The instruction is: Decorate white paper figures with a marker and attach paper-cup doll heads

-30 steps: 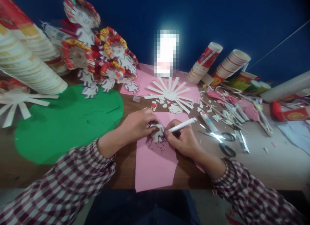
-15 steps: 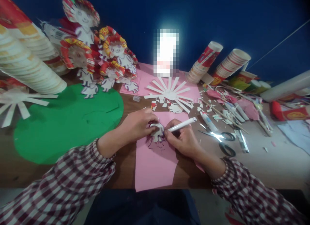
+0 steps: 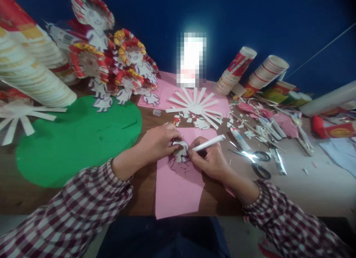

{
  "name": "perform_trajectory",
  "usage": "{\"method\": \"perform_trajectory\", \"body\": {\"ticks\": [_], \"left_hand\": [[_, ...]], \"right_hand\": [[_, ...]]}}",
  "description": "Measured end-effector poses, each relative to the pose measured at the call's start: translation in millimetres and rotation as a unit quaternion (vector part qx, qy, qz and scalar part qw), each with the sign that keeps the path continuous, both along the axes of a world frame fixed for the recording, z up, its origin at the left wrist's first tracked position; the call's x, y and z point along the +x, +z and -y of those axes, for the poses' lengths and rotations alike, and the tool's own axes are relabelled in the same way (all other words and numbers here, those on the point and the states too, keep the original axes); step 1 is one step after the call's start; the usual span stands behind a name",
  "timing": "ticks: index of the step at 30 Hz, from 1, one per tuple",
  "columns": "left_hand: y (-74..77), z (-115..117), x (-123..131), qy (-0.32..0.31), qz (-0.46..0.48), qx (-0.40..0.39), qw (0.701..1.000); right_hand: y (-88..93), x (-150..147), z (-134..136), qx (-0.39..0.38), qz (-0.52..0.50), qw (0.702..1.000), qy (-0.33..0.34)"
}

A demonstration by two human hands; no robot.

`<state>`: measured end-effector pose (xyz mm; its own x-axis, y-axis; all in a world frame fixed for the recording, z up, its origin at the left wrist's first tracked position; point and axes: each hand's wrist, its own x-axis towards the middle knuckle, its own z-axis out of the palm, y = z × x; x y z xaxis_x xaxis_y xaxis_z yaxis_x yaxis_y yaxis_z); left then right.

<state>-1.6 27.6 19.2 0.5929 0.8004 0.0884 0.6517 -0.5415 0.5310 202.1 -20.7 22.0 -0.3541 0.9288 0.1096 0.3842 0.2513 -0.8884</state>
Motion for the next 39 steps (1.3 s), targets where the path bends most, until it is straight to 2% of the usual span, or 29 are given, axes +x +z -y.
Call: {"method": "perform_trajectory", "body": {"ticks": [9, 13, 31, 39], "left_hand": [[-0.8, 0.0, 0.0, -0.001, 0.008, 0.002, 1.000], [-0.8, -0.2, 0.0, -0.001, 0.007, -0.002, 1.000], [-3.3, -0.8, -0.6, -0.008, 0.006, 0.015, 1.000], [-2.7, -1.3, -0.4, -0.005, -0.001, 0.011, 1.000]], "right_hand": [[-0.2, 1.1, 1.0, -0.026, 0.007, 1.000, -0.008], [2.2, -0.1, 1.4, -0.010, 0.024, 1.000, -0.007], [2.7, -1.2, 2.9, -0.063, -0.019, 0.998, 0.011], [3.2, -1.5, 2.8, -0.051, -0.012, 0.999, 0.007]]}}
